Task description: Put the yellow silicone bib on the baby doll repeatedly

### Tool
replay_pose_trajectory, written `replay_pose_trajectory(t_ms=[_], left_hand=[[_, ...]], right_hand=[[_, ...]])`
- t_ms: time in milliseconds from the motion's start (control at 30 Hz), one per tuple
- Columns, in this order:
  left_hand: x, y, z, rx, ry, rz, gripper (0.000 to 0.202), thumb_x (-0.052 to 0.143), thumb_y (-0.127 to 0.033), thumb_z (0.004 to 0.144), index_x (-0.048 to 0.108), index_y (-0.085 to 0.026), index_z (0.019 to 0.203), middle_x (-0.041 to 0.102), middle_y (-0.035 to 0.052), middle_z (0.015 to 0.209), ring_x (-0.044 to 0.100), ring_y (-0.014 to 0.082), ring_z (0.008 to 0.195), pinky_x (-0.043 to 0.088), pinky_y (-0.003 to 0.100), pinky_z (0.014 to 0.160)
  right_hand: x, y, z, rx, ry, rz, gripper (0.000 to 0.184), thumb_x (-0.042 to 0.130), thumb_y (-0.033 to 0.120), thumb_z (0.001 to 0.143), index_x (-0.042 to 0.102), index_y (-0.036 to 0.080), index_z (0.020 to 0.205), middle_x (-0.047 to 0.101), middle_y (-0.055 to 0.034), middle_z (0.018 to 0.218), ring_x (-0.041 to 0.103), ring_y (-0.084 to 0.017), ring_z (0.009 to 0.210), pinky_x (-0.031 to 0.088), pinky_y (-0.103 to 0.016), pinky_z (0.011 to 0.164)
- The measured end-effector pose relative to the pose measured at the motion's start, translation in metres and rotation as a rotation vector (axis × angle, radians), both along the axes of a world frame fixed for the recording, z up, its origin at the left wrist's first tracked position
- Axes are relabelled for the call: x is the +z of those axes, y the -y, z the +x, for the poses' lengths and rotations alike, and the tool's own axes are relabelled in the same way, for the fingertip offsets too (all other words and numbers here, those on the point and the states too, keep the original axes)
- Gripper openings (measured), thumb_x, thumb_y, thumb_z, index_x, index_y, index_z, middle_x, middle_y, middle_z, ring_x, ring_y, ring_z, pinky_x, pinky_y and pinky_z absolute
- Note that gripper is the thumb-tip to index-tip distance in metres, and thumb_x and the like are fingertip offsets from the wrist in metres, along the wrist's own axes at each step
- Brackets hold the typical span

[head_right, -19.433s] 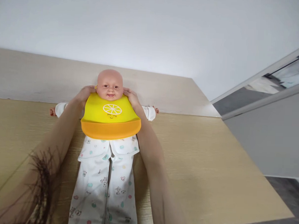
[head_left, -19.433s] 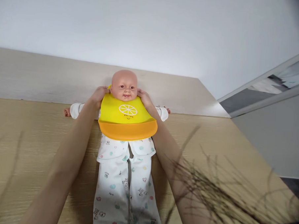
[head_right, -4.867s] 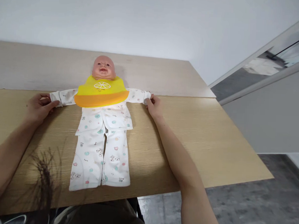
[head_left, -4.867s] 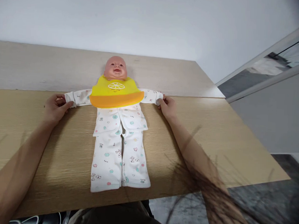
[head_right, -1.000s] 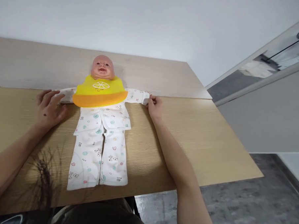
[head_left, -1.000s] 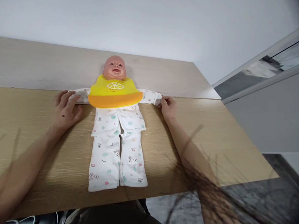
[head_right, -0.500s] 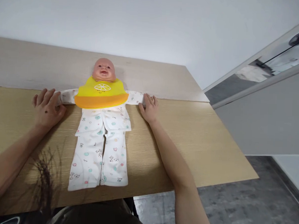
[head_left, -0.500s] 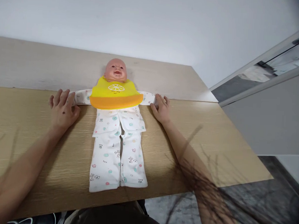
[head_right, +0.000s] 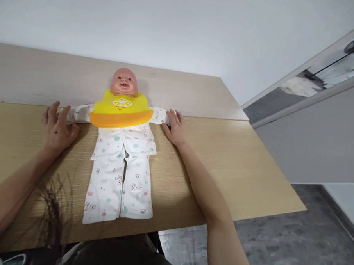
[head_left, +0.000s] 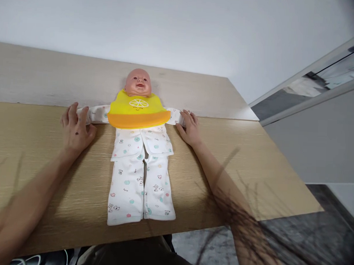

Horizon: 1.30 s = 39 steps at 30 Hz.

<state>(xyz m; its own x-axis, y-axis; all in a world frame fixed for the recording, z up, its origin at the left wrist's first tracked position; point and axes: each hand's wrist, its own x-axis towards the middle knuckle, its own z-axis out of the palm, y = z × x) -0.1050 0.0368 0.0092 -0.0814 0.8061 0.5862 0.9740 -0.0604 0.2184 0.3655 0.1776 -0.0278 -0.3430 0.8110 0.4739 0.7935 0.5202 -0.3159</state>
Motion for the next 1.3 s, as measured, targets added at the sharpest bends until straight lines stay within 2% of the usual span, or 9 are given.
replay_pose_trajectory(t_ms=[100, 233, 400, 500, 733, 833, 933, 1100, 1300], left_hand=[[0.002, 0.002, 0.002, -0.013, 0.027, -0.008, 0.064, 0.066, -0.021, 0.088, 0.056, -0.003, 0.149, 0.037, 0.028, 0.166, 0.034, 0.0448, 0.156, 0.028, 0.065, 0.128], [0.005, 0.004, 0.004, -0.062, 0.003, 0.002, 0.055, 0.064, -0.024, 0.091, 0.061, -0.003, 0.142, 0.044, 0.028, 0.16, 0.038, 0.0433, 0.153, 0.031, 0.063, 0.127], [0.008, 0.003, 0.018, -0.118, -0.009, -0.011, 0.05, 0.062, -0.033, 0.097, 0.063, -0.015, 0.143, 0.052, 0.0243, 0.156, 0.045, 0.0413, 0.149, 0.035, 0.062, 0.124], [0.009, -0.004, 0.034, -0.178, 0.009, -0.034, 0.054, 0.062, -0.034, 0.096, 0.061, -0.021, 0.148, 0.055, 0.0218, 0.155, 0.047, 0.0409, 0.149, 0.037, 0.063, 0.123], [0.022, -0.021, 0.058, -0.255, 0.069, -0.004, 0.049, 0.053, -0.023, 0.097, 0.065, -0.023, 0.144, 0.06, 0.0192, 0.152, 0.05, 0.037, 0.144, 0.039, 0.061, 0.122], [0.036, -0.022, 0.062, -0.256, 0.083, 0.013, 0.049, 0.055, -0.024, 0.096, 0.065, -0.025, 0.144, 0.059, 0.0166, 0.154, 0.049, 0.036, 0.145, 0.039, 0.06, 0.123], [0.044, -0.022, 0.065, -0.246, 0.079, 0.014, 0.046, 0.054, -0.027, 0.098, 0.067, -0.027, 0.142, 0.063, 0.0137, 0.151, 0.051, 0.0344, 0.145, 0.042, 0.059, 0.122], [0.032, -0.019, 0.065, -0.306, 0.094, 0.024, 0.043, 0.061, -0.03, 0.097, 0.07, -0.028, 0.139, 0.067, 0.0121, 0.149, 0.051, 0.0337, 0.15, 0.045, 0.058, 0.122], [0.012, -0.007, 0.067, -0.282, 0.141, 0.029, 0.05, 0.058, -0.028, 0.093, 0.071, -0.027, 0.142, 0.07, 0.0126, 0.147, 0.055, 0.035, 0.148, 0.045, 0.062, 0.123]], right_hand=[[0.001, 0.004, -0.004, -0.046, 0.01, -0.001, 0.063, 0.046, 0.051, 0.102, 0.056, 0.015, 0.153, 0.052, -0.0168, 0.163, 0.04, -0.038, 0.157, 0.034, -0.065, 0.13], [0.001, 0.01, -0.009, -0.125, 0.033, 0.005, 0.066, 0.046, 0.053, 0.102, 0.053, 0.017, 0.156, 0.048, -0.016, 0.166, 0.035, -0.042, 0.159, 0.033, -0.071, 0.127], [0.002, 0.013, -0.013, -0.131, 0.005, 0.078, 0.064, 0.044, 0.053, 0.103, 0.053, 0.017, 0.156, 0.046, -0.0181, 0.167, 0.031, -0.041, 0.161, 0.033, -0.072, 0.127], [0.008, 0.016, -0.021, -0.072, -0.009, 0.132, 0.062, 0.044, 0.051, 0.105, 0.053, 0.017, 0.156, 0.047, -0.0179, 0.165, 0.034, -0.039, 0.161, 0.033, -0.069, 0.129], [0.042, 0.029, -0.065, 0.145, 0.004, 0.132, 0.053, 0.047, 0.043, 0.107, 0.055, 0.028, 0.157, 0.046, -0.0085, 0.168, 0.036, -0.033, 0.162, 0.034, -0.062, 0.132], [0.055, 0.026, -0.077, 0.274, -0.043, 0.132, 0.045, 0.044, 0.039, 0.109, 0.065, 0.027, 0.147, 0.057, -0.008, 0.159, 0.048, -0.029, 0.154, 0.041, -0.055, 0.131], [0.063, 0.019, -0.077, 0.317, -0.124, 0.119, 0.044, 0.043, 0.042, 0.11, 0.07, 0.025, 0.14, 0.066, -0.0098, 0.148, 0.061, -0.028, 0.142, 0.05, -0.051, 0.124], [0.063, 0.017, -0.065, 0.326, -0.108, 0.04, 0.041, 0.05, 0.045, 0.108, 0.073, 0.027, 0.136, 0.07, -0.008, 0.144, 0.065, -0.029, 0.136, 0.052, -0.051, 0.121], [0.046, 0.032, -0.064, 0.332, -0.075, 0.079, 0.044, 0.051, 0.032, 0.105, 0.068, 0.024, 0.144, 0.065, -0.0099, 0.149, 0.061, -0.028, 0.14, 0.05, -0.052, 0.123]])
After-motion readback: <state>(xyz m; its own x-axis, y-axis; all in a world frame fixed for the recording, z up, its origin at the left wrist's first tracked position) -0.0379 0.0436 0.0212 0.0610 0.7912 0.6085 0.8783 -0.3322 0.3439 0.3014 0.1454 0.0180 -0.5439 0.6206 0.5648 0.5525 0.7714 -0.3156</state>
